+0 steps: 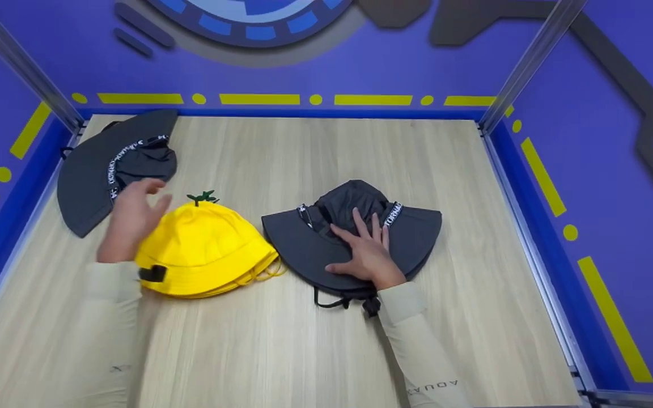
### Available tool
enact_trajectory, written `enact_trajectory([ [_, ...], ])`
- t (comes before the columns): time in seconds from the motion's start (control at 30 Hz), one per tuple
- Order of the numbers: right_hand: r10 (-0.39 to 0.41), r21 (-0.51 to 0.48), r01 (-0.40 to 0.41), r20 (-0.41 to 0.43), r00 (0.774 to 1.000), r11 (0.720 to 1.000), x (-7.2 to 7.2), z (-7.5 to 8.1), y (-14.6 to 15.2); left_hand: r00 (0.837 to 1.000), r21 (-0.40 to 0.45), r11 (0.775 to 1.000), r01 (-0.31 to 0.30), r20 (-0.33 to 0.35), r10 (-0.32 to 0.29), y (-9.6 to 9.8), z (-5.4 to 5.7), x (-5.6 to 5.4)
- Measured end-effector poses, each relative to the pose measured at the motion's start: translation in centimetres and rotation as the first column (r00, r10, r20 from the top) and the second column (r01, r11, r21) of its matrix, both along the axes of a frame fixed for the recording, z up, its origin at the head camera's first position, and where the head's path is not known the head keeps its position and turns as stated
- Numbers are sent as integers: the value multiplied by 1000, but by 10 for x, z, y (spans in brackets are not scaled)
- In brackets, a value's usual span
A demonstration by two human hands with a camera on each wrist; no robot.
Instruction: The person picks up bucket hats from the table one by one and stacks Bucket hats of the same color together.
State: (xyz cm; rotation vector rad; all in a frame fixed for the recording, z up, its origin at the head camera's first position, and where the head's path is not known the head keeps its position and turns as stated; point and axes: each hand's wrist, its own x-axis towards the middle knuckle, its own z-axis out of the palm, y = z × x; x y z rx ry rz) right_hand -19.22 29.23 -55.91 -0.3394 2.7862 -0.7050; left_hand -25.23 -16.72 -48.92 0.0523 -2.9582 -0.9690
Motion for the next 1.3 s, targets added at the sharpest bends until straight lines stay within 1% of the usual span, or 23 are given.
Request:
enact_trajectory([
  [0.03, 0, 4, 0, 6, 1000, 1000, 0, 0, -1, 997, -13, 1000, -13, 71, 14, -13, -1, -3],
  [0.07, 0, 5, 0, 10, 1000, 1000, 0, 0, -1, 989, -34, 999, -18, 146, 23, -26, -1, -6],
  [0.13, -6, 8, 6, 15, 1000, 1000, 0, 0, -2, 963, -72, 997, -11, 269, 30, -51, -3, -12],
  [0.2, -15, 13, 15, 15, 1000, 1000, 0, 1, -3, 936, -110, 994, 2, 351, 37, -72, -8, -18],
  [0.23, -19, 15, 19, 16, 1000, 1000, -1, 2, -3, 928, -125, 992, 6, 371, 42, -80, -10, -20],
  [0.27, -21, 15, 21, 17, 1000, 1000, -1, 3, -3, 928, -139, 990, 10, 371, 43, -88, -14, -22],
  [0.3, -23, 18, 23, 19, 1000, 1000, -1, 3, -3, 933, -151, 989, 11, 358, 45, -95, -18, -23],
  [0.43, -24, 23, 24, 24, 999, 999, -1, 4, -3, 965, -202, 979, -10, 256, 63, -115, -36, -26],
  [0.5, -27, 27, 27, 23, 999, 999, -1, 4, -3, 975, -223, 975, -12, 213, 61, -123, -44, -27],
  [0.6, -27, 29, 26, 24, 999, 999, -1, 3, -3, 980, -253, 968, -4, 191, 54, -133, -53, -27],
  [0.73, -22, 28, 22, 21, 1000, 999, -1, 3, -4, 975, -271, 962, -2, 215, 62, -143, -62, -27],
  [0.87, -22, 31, 22, 12, 1000, 999, -1, 4, -3, 970, -260, 966, -5, 233, 68, -147, -65, -29],
  [1.0, -15, 28, 14, 7, 1000, 1000, -1, 4, -4, 973, -258, 966, -31, 215, 89, -152, -66, -30],
  [1.1, -13, 30, 13, 4, 1000, 999, 0, 4, -4, 976, -280, 959, -46, 192, 103, -155, -65, -31],
  [1.2, -14, 35, 14, 3, 1000, 999, 0, 4, -4, 975, -306, 950, -62, 183, 123, -157, -64, -32],
  [1.3, -18, 36, 17, 5, 1000, 999, 0, 4, -3, 970, -337, 939, -64, 201, 138, -156, -63, -34],
])
